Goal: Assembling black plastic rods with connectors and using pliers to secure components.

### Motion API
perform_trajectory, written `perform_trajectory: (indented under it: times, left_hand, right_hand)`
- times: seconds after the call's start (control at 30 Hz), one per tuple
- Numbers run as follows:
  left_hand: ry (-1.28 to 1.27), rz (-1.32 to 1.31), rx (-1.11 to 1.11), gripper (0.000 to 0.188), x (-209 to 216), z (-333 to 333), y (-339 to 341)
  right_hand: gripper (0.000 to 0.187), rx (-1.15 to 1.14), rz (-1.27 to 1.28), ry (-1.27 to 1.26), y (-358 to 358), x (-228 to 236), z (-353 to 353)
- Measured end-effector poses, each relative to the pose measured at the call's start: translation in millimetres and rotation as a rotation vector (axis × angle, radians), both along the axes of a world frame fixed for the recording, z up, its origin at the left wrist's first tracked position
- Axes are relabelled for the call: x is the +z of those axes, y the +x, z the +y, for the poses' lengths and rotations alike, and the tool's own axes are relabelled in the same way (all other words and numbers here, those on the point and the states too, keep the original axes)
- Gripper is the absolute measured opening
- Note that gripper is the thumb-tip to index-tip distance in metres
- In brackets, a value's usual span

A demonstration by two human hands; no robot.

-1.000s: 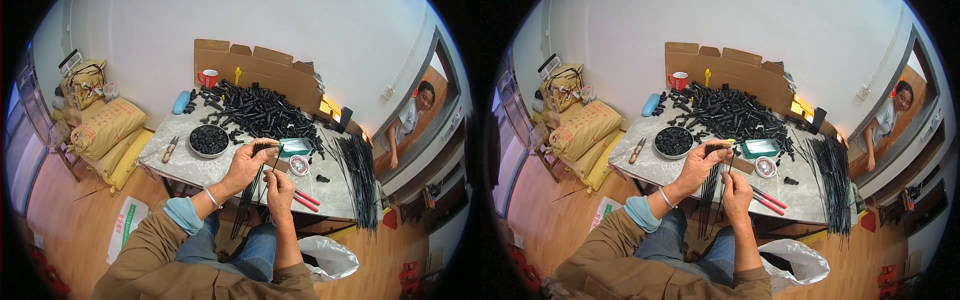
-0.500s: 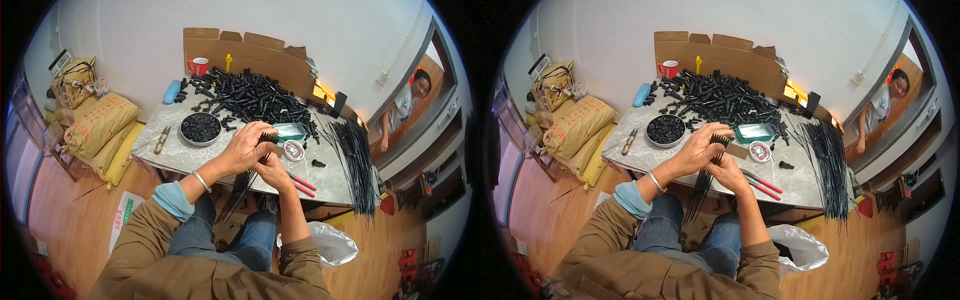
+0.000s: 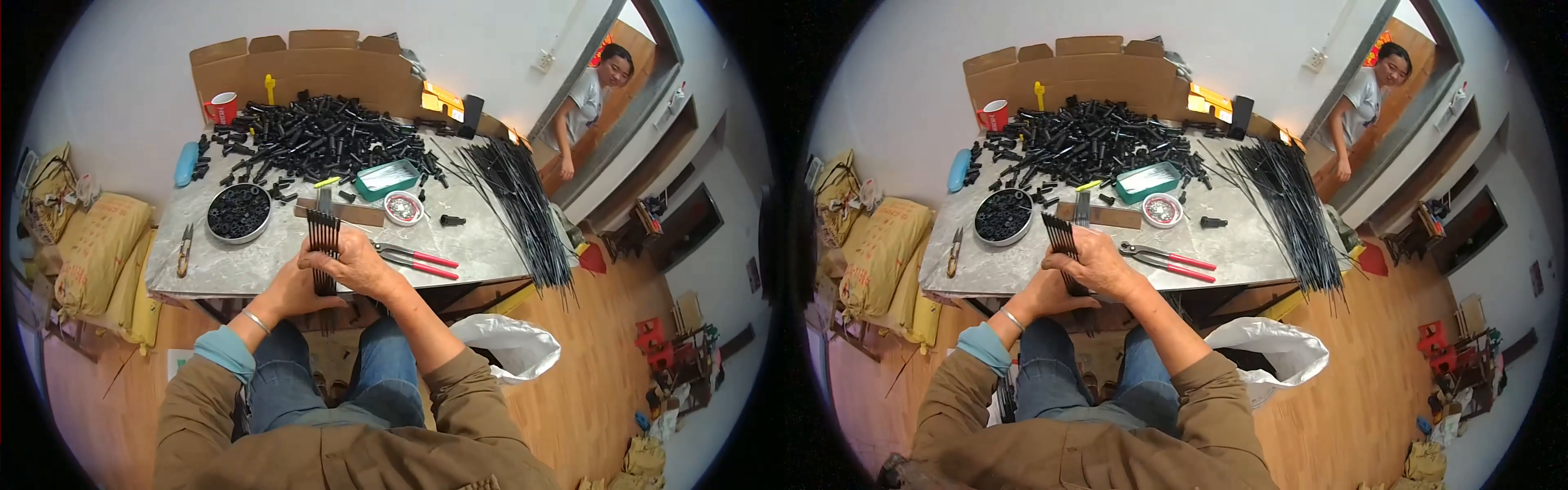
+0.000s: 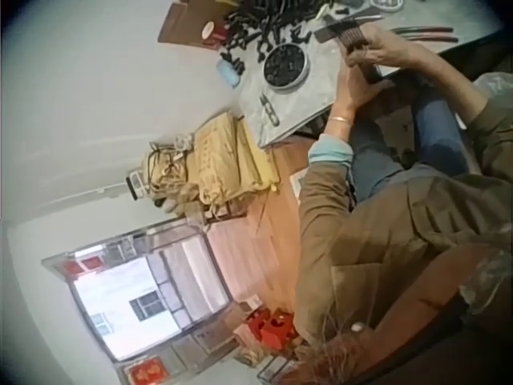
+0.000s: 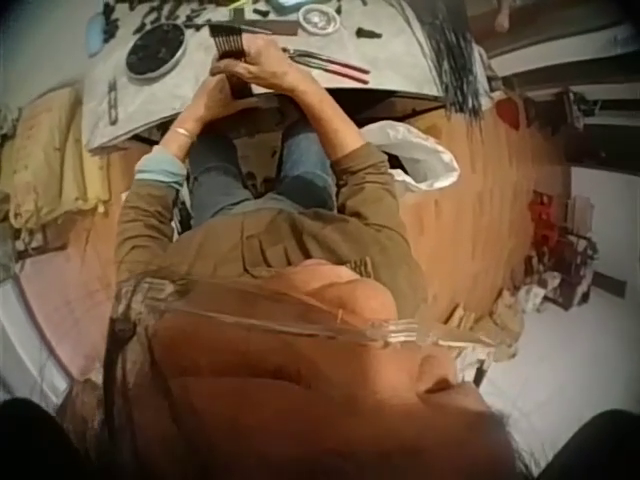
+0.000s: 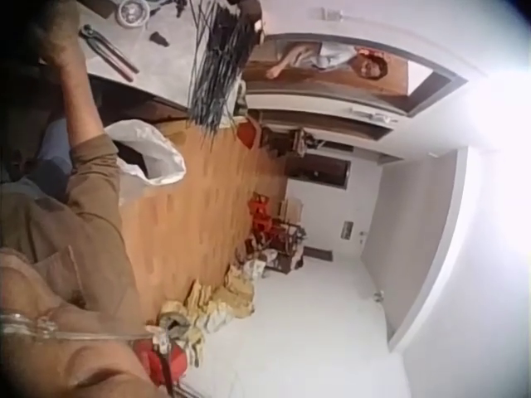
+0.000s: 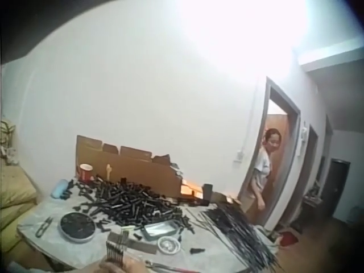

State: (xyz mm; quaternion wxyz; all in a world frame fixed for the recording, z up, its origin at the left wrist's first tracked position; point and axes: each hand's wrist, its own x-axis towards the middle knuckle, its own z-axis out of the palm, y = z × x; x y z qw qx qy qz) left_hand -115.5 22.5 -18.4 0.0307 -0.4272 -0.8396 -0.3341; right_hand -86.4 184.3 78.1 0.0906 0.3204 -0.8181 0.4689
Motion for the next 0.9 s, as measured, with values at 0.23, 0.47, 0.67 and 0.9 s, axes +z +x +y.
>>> perform_trajectory:
  times: [0.23, 0.47, 0.67, 0.9]
  left_hand:
    - [-0.02, 0.003, -0.008, 0.085, 22.5, 0.4, -1.6]
    - [-0.156, 0.264, -0.015, 0.105, 10.4, 2.6, -7.8]
    - [-0.165, 0.259, 0.01, 0.1, 17.1, 6.6, -3.2]
    - [-0.276, 0.237, -0.008, 0.103, 21.0, 10.5, -3.6]
  right_hand:
    - [0.038, -0.013, -0.059, 0.109, 2.1, 13.1, 17.5]
    - [0.02, -0.896, -0.08, -0.029, 19.4, -6.4, 221.1]
    - [0.023, -1.653, 0.152, 0.328, 57.5, -9.1, 434.5]
    - [0.019, -1.54, -0.022, 0.845, 38.6, -54.6, 509.8]
